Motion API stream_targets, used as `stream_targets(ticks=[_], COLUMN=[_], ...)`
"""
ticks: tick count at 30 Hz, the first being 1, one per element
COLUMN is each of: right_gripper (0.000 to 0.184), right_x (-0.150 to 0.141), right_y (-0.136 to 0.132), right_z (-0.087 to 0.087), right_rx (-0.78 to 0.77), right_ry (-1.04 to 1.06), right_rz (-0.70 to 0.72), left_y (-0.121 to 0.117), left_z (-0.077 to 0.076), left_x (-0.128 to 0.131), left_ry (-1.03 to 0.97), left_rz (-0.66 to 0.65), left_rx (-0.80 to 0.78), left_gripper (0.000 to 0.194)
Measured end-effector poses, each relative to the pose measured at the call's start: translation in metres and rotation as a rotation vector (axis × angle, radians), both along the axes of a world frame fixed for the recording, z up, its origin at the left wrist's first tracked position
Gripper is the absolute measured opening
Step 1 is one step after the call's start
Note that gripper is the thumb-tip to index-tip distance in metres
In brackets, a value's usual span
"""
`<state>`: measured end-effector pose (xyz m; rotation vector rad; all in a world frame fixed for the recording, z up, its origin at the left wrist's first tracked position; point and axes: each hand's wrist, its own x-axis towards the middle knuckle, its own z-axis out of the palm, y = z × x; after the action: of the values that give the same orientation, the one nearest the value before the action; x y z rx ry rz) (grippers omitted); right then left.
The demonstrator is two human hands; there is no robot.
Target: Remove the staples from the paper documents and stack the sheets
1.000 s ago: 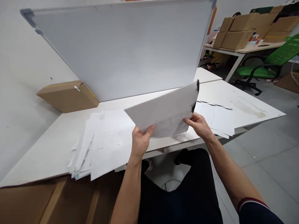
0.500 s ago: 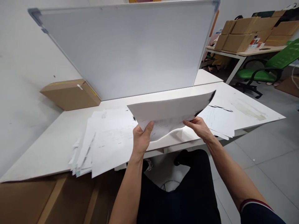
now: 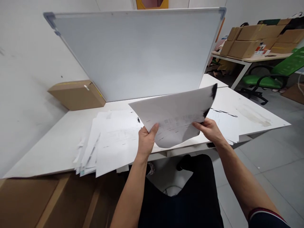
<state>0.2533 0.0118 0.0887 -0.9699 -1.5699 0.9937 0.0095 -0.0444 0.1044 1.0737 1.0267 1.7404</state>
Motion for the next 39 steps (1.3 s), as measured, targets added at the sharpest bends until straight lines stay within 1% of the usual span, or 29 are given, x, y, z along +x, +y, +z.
stream_targets(ticks=[3, 4, 6, 7, 9, 11, 13, 14, 16, 17, 19, 20, 22, 25, 27, 29, 32, 36, 39], right_gripper=[0.019, 0.019, 0.018, 0.017, 0.014, 0.012, 0.013, 0.014, 0.018, 0.021, 0.027, 0.029, 0.031, 0.032, 0.033, 0.035, 0.035, 0.032, 0.029], right_x=[0.010, 0.014, 0.022, 0.026, 0.034, 0.038, 0.039, 0.038, 0.035, 0.034, 0.032, 0.032, 0.034, 0.039, 0.042, 0.045, 0.045, 0.043, 0.042], right_y=[-0.004, -0.006, -0.012, -0.016, -0.025, -0.033, -0.036, -0.036, -0.033, -0.032, -0.030, -0.031, -0.036, -0.050, -0.058, -0.062, -0.063, -0.058, -0.054], right_z=[0.007, 0.012, 0.028, 0.039, 0.062, 0.083, 0.095, 0.096, 0.090, 0.083, 0.062, 0.049, 0.021, -0.015, -0.031, -0.040, -0.045, -0.046, -0.045], right_rx=[0.086, 0.128, 0.232, 0.290, 0.396, 0.458, 0.441, 0.399, 0.240, 0.129, -0.129, -0.257, -0.468, -0.653, -0.743, -0.826, -0.903, -0.921, -0.921], right_ry=[-0.060, -0.102, -0.231, -0.310, -0.473, -0.608, -0.690, -0.700, -0.651, -0.607, -0.541, -0.532, -0.550, -0.521, -0.429, -0.319, -0.207, -0.160, -0.170], right_rz=[-0.063, -0.091, -0.162, -0.197, -0.246, -0.274, -0.288, -0.281, -0.215, -0.163, -0.065, -0.029, 0.022, 0.085, 0.119, 0.135, 0.129, 0.085, 0.068], left_y=[0.000, 0.000, 0.001, 0.001, 0.001, -0.001, -0.004, -0.007, -0.016, -0.021, -0.033, -0.039, -0.049, -0.058, -0.060, -0.060, -0.058, -0.056, -0.056], left_z=[-0.001, -0.002, -0.001, -0.001, -0.001, -0.005, -0.013, -0.018, -0.031, -0.038, -0.052, -0.058, -0.069, -0.077, -0.078, -0.077, -0.072, -0.064, -0.055], left_x=[-0.002, -0.004, -0.010, -0.013, -0.020, -0.023, -0.021, -0.018, -0.010, -0.005, 0.002, 0.005, 0.007, 0.005, 0.003, 0.001, -0.001, -0.002, -0.001], left_ry=[0.013, 0.015, -0.004, -0.019, -0.048, -0.071, -0.089, -0.099, -0.104, -0.086, -0.004, 0.045, 0.146, 0.296, 0.435, 0.582, 0.757, 0.906, 1.040], left_rz=[-0.026, -0.040, -0.044, -0.035, -0.002, 0.019, -0.008, -0.043, -0.132, -0.176, -0.234, -0.248, -0.275, -0.314, -0.307, -0.258, -0.189, -0.143, -0.099], left_rx=[0.010, 0.009, -0.003, -0.015, -0.041, -0.067, -0.119, -0.160, -0.241, -0.274, -0.333, -0.368, -0.470, -0.627, -0.662, -0.647, -0.619, -0.563, -0.519], left_gripper=[0.030, 0.028, 0.027, 0.030, 0.043, 0.055, 0.061, 0.063, 0.058, 0.050, 0.035, 0.034, 0.038, 0.041, 0.042, 0.043, 0.045, 0.046, 0.045])
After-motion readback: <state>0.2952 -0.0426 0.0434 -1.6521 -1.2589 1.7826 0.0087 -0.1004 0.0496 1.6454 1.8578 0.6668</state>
